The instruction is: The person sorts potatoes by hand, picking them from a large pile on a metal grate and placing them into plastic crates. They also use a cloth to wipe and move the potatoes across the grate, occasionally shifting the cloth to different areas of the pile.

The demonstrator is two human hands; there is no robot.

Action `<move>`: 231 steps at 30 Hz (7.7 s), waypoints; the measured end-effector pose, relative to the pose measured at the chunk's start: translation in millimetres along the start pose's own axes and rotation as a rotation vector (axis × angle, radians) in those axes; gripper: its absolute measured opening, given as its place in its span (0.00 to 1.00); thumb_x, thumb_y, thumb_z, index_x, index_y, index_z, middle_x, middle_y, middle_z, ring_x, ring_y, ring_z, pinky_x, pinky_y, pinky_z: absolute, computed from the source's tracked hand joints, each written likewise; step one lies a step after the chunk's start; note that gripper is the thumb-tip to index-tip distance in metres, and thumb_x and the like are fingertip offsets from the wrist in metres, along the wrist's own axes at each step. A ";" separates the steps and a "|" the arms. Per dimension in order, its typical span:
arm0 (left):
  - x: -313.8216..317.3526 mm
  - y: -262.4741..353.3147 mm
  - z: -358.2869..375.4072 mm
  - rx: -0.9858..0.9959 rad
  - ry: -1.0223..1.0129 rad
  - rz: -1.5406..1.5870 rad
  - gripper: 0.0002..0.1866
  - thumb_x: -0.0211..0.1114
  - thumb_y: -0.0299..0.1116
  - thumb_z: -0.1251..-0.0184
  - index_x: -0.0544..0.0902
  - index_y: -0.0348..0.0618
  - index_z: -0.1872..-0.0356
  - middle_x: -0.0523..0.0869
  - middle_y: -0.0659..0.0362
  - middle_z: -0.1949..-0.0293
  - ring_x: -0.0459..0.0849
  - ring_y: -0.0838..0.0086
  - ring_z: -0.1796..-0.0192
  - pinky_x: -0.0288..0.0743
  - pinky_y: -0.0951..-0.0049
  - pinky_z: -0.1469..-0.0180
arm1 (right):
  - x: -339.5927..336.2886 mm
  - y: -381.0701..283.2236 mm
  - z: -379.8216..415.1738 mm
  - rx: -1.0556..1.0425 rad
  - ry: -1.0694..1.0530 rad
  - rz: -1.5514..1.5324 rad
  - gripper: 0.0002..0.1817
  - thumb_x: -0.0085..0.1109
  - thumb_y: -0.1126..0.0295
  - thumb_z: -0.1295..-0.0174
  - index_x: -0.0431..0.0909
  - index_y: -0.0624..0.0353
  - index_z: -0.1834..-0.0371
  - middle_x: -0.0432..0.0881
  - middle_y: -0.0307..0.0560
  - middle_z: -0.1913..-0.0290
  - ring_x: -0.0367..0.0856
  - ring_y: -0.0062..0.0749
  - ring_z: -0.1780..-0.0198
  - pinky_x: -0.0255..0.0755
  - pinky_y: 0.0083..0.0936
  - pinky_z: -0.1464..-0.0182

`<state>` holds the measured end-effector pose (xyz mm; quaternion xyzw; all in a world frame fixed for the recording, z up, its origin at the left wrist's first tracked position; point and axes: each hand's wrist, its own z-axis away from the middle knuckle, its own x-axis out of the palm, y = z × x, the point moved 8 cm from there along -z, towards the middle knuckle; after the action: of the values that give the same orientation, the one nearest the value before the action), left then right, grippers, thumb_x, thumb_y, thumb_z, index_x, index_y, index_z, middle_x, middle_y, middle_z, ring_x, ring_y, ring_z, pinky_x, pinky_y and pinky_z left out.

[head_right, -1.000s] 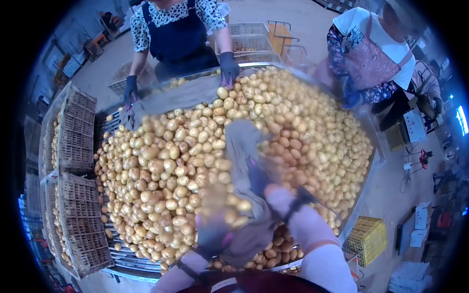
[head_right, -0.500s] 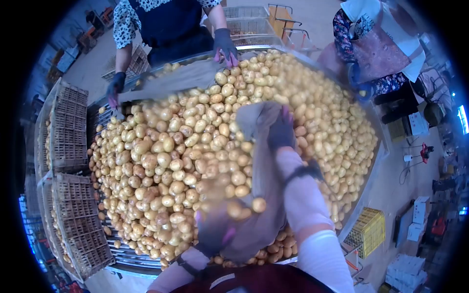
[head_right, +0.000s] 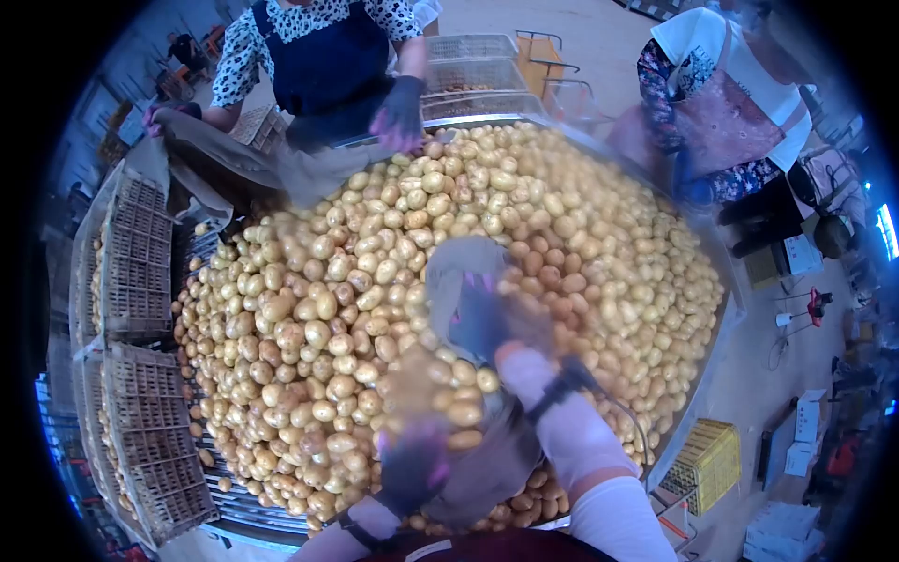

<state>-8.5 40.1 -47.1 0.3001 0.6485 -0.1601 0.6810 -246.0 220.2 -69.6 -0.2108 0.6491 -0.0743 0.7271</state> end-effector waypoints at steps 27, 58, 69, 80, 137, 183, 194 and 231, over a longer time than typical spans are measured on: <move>-9.2 -2.6 -8.9 -0.017 0.002 0.074 0.30 0.61 0.58 0.33 0.76 0.56 0.35 0.72 0.61 0.31 0.67 0.63 0.27 0.64 0.37 0.34 | -7.9 47.5 65.6 0.098 0.040 0.294 0.31 0.56 0.63 0.42 0.73 0.65 0.35 0.71 0.54 0.30 0.60 0.53 0.24 0.47 0.52 0.22; -175.7 -55.4 18.6 -0.374 0.787 1.144 0.12 0.59 0.33 0.25 0.85 0.33 0.54 0.87 0.56 0.54 0.85 0.74 0.56 0.79 0.75 0.55 | -167.7 56.1 236.7 0.223 0.450 -1.252 0.17 0.56 0.71 0.34 0.77 0.62 0.43 0.83 0.55 0.51 0.83 0.46 0.50 0.76 0.38 0.46; -293.8 -105.5 158.0 -0.178 0.943 0.467 0.19 0.63 0.42 0.24 0.81 0.32 0.50 0.86 0.54 0.57 0.84 0.71 0.59 0.77 0.72 0.54 | -132.0 72.7 369.3 0.444 0.459 -1.100 0.14 0.58 0.70 0.35 0.81 0.61 0.48 0.85 0.55 0.51 0.86 0.46 0.51 0.77 0.36 0.47; -122.4 -7.0 97.7 -0.095 0.139 0.426 0.18 0.66 0.32 0.36 0.85 0.47 0.45 0.85 0.52 0.45 0.81 0.53 0.41 0.74 0.56 0.36 | -73.4 30.4 421.1 0.506 0.580 -0.150 0.16 0.64 0.66 0.36 0.84 0.58 0.47 0.86 0.51 0.48 0.83 0.49 0.46 0.75 0.39 0.42; -28.5 0.7 55.1 -0.013 -0.165 -0.156 0.34 0.62 0.59 0.34 0.72 0.59 0.29 0.71 0.56 0.30 0.69 0.54 0.27 0.64 0.44 0.31 | -5.8 -82.5 221.5 -0.200 0.294 -0.175 0.12 0.60 0.58 0.48 0.82 0.55 0.73 0.80 0.51 0.67 0.79 0.49 0.63 0.73 0.46 0.53; -38.6 17.6 79.9 0.122 0.128 0.151 0.28 0.71 0.45 0.38 0.75 0.46 0.39 0.75 0.50 0.33 0.69 0.48 0.28 0.54 0.35 0.26 | -74.7 -41.6 409.9 0.106 0.584 -0.071 0.16 0.63 0.57 0.34 0.82 0.60 0.58 0.83 0.50 0.50 0.80 0.49 0.48 0.72 0.48 0.45; 10.4 36.2 -26.2 0.009 -0.187 0.146 0.36 0.67 0.45 0.34 0.67 0.54 0.26 0.63 0.48 0.23 0.62 0.49 0.23 0.58 0.41 0.28 | 28.6 96.2 245.0 0.263 0.384 0.688 0.24 0.54 0.66 0.36 0.75 0.54 0.36 0.65 0.44 0.24 0.62 0.51 0.25 0.57 0.51 0.26; -82.6 -199.4 173.8 -0.504 0.322 -0.104 0.28 0.55 0.45 0.26 0.71 0.49 0.28 0.64 0.44 0.24 0.57 0.42 0.22 0.37 0.34 0.22 | 48.5 -227.7 126.3 -0.103 0.449 -0.198 0.28 0.56 0.55 0.33 0.73 0.66 0.37 0.75 0.65 0.35 0.72 0.59 0.34 0.51 0.59 0.25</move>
<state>-1.7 -234.4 -10.0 0.1098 0.7818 0.0209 0.6134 -78.1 23.3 -13.4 -0.2884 0.7735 -0.1571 0.5421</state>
